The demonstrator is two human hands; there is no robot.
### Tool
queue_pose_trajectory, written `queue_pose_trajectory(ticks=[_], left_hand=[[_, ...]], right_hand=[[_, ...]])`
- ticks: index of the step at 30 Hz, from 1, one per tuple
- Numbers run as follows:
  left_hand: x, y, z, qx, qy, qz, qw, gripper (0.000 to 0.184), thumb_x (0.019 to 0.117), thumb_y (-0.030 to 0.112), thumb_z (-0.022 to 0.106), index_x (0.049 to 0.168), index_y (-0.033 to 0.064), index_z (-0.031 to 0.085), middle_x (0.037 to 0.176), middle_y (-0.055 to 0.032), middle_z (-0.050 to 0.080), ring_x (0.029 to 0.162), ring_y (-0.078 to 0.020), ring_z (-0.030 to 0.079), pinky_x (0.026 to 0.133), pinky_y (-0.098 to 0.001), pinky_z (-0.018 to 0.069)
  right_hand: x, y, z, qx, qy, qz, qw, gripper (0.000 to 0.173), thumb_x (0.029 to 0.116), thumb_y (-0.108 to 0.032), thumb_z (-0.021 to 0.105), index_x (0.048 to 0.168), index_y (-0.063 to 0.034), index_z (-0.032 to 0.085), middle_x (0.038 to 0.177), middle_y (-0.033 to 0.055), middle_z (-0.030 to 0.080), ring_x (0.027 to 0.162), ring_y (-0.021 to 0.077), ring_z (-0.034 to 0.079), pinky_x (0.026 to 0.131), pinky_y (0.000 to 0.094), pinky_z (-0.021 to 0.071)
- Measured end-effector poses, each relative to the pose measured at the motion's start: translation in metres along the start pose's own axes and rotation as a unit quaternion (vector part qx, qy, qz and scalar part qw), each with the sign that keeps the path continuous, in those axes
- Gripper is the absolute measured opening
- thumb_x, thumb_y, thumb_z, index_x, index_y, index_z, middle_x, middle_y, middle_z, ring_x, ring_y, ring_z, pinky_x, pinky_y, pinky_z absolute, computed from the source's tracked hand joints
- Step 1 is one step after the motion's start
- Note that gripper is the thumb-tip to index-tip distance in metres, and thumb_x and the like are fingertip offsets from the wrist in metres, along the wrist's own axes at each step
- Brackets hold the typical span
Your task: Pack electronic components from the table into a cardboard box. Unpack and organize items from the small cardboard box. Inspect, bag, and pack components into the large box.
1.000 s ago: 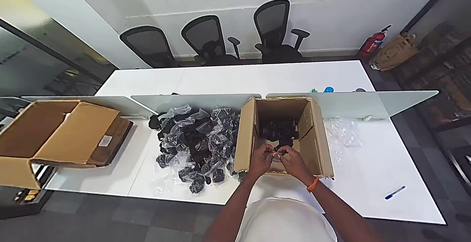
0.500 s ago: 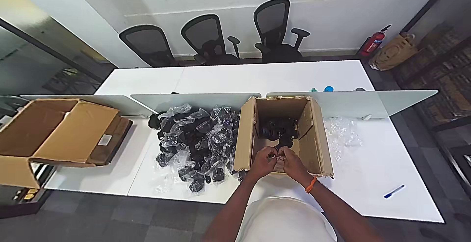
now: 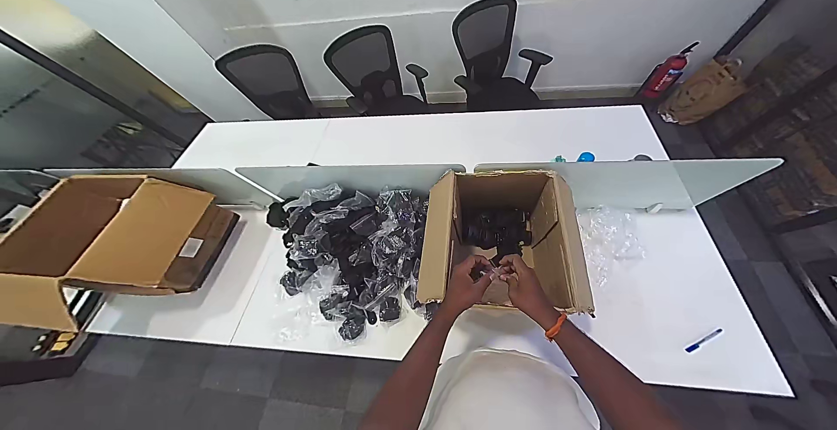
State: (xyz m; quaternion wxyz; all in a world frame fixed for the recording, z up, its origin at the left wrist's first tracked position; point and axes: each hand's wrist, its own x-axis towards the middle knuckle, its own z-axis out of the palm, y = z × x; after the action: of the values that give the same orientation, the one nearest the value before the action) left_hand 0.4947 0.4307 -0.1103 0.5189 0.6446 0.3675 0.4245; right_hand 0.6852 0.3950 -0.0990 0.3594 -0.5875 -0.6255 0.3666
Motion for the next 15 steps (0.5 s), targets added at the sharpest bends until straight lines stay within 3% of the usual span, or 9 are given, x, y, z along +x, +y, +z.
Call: queue_pose_trajectory(ticks=[5, 10, 15], left_hand=[[0.0016, 0.0009, -0.0007, 0.035, -0.020, -0.034, 0.999, 0.027, 0.0895, 0.010, 0.076, 0.111, -0.0027, 0.065, 0.097, -0.0089, 0.073, 0.087, -0.0145, 0.072, 0.083, -0.0335, 0.0614], [0.0022, 0.0009, 0.0007, 0.050, 0.042, -0.046, 0.997, 0.018, 0.0894, 0.007, 0.074, 0.104, -0.0016, 0.067, 0.097, -0.0096, 0.073, 0.088, -0.0153, 0.071, 0.084, -0.0337, 0.0611], [0.0027, 0.0022, -0.0001, 0.039, 0.055, -0.039, 0.997, 0.020, 0.0870, 0.006, 0.075, 0.104, -0.0016, 0.067, 0.096, -0.0088, 0.072, 0.086, -0.0143, 0.070, 0.082, -0.0323, 0.0604]], right_hand=[[-0.0001, -0.0009, 0.0003, -0.004, 0.007, 0.014, 1.000, 0.026, 0.0946, -0.003, 0.062, 0.120, -0.0076, 0.059, 0.098, 0.0018, 0.070, 0.091, 0.0103, 0.069, 0.085, 0.0309, 0.0587], [0.0023, 0.0051, 0.0012, 0.017, -0.005, 0.003, 1.000, 0.033, 0.0966, -0.008, 0.064, 0.129, -0.0075, 0.058, 0.105, 0.0019, 0.071, 0.098, 0.0089, 0.069, 0.092, 0.0296, 0.0579], [0.0030, 0.0027, 0.0003, 0.012, 0.000, 0.018, 1.000, 0.034, 0.0928, -0.001, 0.063, 0.126, -0.0081, 0.059, 0.099, 0.0014, 0.071, 0.092, 0.0101, 0.069, 0.086, 0.0301, 0.0588]])
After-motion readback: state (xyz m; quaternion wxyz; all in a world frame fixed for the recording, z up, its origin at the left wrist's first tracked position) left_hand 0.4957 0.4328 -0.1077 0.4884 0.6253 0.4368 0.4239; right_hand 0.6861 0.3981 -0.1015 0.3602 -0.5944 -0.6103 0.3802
